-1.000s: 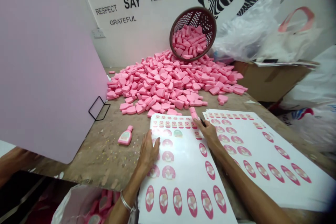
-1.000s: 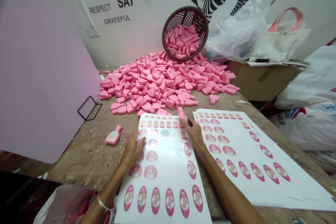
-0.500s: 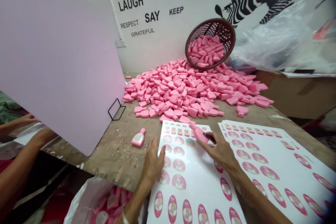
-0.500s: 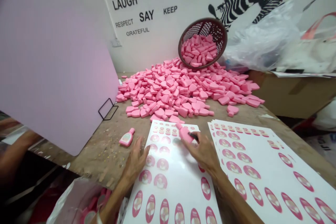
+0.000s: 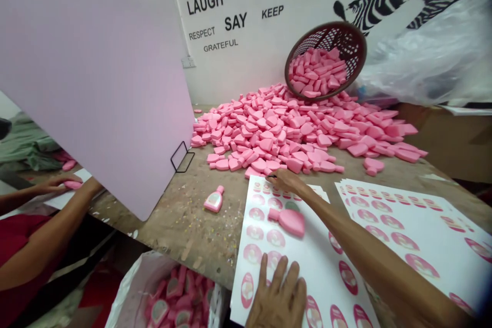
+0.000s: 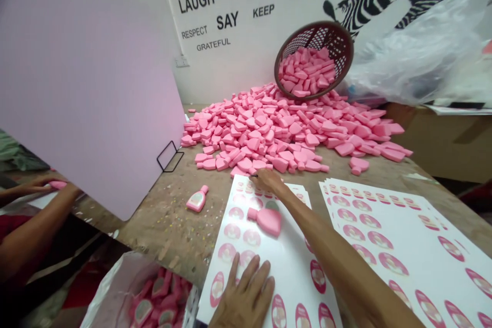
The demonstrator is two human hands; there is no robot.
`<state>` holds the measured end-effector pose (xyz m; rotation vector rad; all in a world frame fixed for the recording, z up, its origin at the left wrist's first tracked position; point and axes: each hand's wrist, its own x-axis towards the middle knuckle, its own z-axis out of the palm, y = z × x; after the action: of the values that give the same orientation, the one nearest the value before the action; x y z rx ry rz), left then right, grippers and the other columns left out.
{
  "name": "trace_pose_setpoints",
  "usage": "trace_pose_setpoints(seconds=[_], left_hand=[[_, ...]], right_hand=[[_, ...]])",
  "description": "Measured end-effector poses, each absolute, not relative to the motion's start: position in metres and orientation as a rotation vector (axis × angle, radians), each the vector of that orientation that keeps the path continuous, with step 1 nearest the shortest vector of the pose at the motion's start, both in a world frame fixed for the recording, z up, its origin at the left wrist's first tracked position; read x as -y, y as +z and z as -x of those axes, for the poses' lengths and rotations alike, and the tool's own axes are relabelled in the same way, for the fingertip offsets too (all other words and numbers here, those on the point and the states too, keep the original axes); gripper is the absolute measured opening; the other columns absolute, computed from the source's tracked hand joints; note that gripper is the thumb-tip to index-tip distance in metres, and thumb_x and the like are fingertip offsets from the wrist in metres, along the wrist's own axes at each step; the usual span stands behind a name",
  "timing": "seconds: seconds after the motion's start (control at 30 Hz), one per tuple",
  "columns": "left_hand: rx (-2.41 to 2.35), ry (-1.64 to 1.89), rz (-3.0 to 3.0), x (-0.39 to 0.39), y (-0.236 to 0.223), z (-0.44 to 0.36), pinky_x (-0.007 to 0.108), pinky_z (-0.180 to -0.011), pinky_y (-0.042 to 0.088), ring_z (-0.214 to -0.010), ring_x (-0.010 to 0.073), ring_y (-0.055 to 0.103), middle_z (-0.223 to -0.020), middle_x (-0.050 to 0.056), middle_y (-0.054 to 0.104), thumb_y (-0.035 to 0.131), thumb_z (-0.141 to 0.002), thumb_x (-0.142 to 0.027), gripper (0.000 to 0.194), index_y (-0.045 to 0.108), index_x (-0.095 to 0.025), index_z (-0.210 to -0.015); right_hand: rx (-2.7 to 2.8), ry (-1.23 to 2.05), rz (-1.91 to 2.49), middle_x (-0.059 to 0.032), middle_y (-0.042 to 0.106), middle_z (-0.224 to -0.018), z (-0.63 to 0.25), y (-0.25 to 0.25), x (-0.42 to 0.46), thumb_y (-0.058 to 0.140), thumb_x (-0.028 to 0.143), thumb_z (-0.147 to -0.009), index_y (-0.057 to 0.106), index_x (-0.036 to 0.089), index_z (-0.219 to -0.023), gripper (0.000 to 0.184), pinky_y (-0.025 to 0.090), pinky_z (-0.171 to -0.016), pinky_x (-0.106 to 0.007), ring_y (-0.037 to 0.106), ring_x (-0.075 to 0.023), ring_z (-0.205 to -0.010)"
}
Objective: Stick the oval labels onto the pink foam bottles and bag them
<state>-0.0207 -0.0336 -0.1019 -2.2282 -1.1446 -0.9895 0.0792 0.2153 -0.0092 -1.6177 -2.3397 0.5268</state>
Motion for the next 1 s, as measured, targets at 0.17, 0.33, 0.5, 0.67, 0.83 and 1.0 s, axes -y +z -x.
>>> trace_pose_setpoints(seconds=[0.17, 0.33, 0.5, 0.67, 0.83, 1.0], left_hand=[[1.205, -0.862, 2.344, 0.028, -0.105, 0.032, 0.055, -0.117, 0.0, -0.114, 0.0258, 0.06, -0.119, 0.007, 0.068, 0.05, -0.089, -0.024, 0.021, 0.062, -0.017, -0.105], [1.33, -0.959, 2.273, 0.029, -0.117, 0.026, 0.057, -0.116, 0.003, -0.112, 0.0271, 0.062, -0.115, 0.01, 0.07, 0.053, -0.086, -0.019, 0.019, 0.063, -0.016, -0.101], [1.411, -1.065, 2.188, 0.037, -0.131, 0.007, 0.059, -0.116, 0.007, -0.11, 0.0293, 0.063, -0.111, 0.012, 0.071, 0.055, -0.084, -0.02, 0.02, 0.063, -0.016, -0.102], [1.374, -1.097, 2.358, 0.046, -0.12, 0.02, 0.06, -0.114, 0.018, -0.115, 0.0292, 0.06, -0.118, 0.015, 0.067, 0.055, -0.084, -0.015, 0.032, 0.058, -0.016, -0.116], [2.086, -1.424, 2.45, 0.006, -0.057, 0.075, 0.048, -0.111, 0.034, -0.134, 0.0282, 0.041, -0.143, 0.017, 0.046, 0.05, -0.089, -0.04, 0.058, 0.038, -0.018, -0.141], [2.673, -1.649, 2.244, -0.068, -0.04, 0.089, 0.044, -0.108, 0.036, -0.131, 0.0288, 0.046, -0.139, 0.02, 0.05, 0.042, -0.091, -0.041, 0.051, 0.048, -0.01, -0.132]], right_hand=[[2.558, 0.593, 1.721, -0.0062, 0.062, -0.11, -0.075, -0.021, -0.231, 0.055, 0.038, -0.092, 0.059, 0.015, -0.113, 0.032, 0.053, -0.08, -0.038, 0.062, -0.0176, -0.093], [2.595, 0.483, 1.672, -0.009, 0.068, -0.094, -0.078, -0.028, -0.225, 0.053, 0.042, -0.09, 0.067, 0.015, -0.093, 0.03, 0.047, -0.072, -0.029, 0.063, -0.0168, -0.083], [2.548, 0.467, 1.605, -0.0075, 0.07, -0.078, -0.072, -0.033, -0.215, 0.052, 0.042, -0.084, 0.068, 0.018, -0.074, 0.03, 0.036, -0.057, -0.023, 0.062, -0.0174, -0.07], [2.341, 0.451, 1.662, -0.0036, 0.071, -0.082, -0.097, -0.022, -0.199, 0.052, 0.046, -0.082, 0.067, 0.022, -0.088, 0.029, 0.036, -0.058, -0.022, 0.062, -0.0163, -0.071], [1.883, 0.297, 2.009, -0.0111, 0.07, -0.083, -0.184, -0.028, -0.146, 0.03, 0.05, -0.089, 0.064, 0.017, -0.103, 0.05, 0.039, -0.059, -0.029, 0.063, -0.0242, -0.072], [1.826, 0.482, 2.028, -0.0062, 0.073, -0.079, -0.212, -0.059, -0.096, 0.039, 0.053, -0.086, 0.068, 0.022, -0.088, 0.043, 0.044, -0.061, -0.029, 0.066, -0.0228, -0.071]])
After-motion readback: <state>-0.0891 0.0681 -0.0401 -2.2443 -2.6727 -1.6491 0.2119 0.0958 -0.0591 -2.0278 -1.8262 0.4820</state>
